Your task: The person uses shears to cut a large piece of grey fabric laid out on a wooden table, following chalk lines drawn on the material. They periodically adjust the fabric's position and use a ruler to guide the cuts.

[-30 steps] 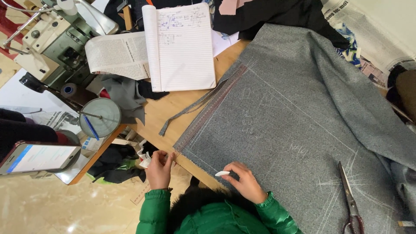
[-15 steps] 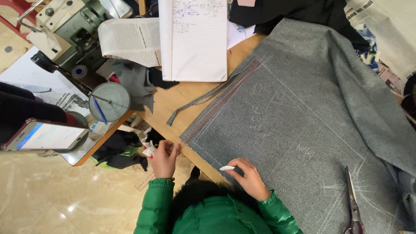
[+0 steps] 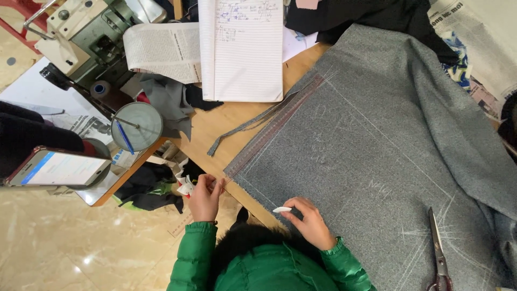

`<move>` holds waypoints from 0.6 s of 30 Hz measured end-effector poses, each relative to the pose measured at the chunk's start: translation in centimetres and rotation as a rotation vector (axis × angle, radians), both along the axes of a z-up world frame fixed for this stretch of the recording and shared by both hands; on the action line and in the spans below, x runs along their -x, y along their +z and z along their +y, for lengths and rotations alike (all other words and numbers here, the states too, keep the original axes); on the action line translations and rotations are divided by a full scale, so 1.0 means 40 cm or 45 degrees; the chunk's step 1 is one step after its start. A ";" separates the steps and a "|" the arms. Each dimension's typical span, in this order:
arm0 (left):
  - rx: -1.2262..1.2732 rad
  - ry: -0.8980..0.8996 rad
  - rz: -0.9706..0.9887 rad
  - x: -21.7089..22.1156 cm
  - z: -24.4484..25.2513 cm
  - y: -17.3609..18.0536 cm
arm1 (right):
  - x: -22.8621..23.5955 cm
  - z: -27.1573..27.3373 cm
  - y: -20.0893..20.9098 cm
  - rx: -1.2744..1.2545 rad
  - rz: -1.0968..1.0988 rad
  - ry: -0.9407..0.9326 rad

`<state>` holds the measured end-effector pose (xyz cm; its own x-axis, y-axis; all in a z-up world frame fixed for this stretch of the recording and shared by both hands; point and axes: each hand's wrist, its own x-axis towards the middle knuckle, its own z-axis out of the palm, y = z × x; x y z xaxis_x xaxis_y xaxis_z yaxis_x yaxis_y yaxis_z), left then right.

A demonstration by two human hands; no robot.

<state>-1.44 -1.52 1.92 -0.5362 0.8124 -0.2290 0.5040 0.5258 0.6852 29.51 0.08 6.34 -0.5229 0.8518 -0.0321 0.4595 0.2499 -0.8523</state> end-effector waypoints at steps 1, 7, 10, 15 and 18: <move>-0.001 -0.008 -0.001 0.002 -0.003 -0.004 | -0.001 -0.002 -0.004 -0.001 -0.001 -0.008; -0.049 -0.038 -0.039 0.005 -0.009 -0.016 | -0.009 -0.004 -0.023 -0.002 0.015 -0.005; -0.026 -0.004 -0.046 -0.006 -0.012 0.001 | -0.011 -0.005 -0.019 0.027 -0.023 -0.026; -0.364 0.055 0.113 -0.021 -0.021 0.024 | -0.021 -0.012 -0.004 0.042 -0.018 -0.077; -0.296 -0.082 -0.036 -0.017 -0.015 0.022 | -0.029 -0.019 0.012 0.058 -0.014 -0.117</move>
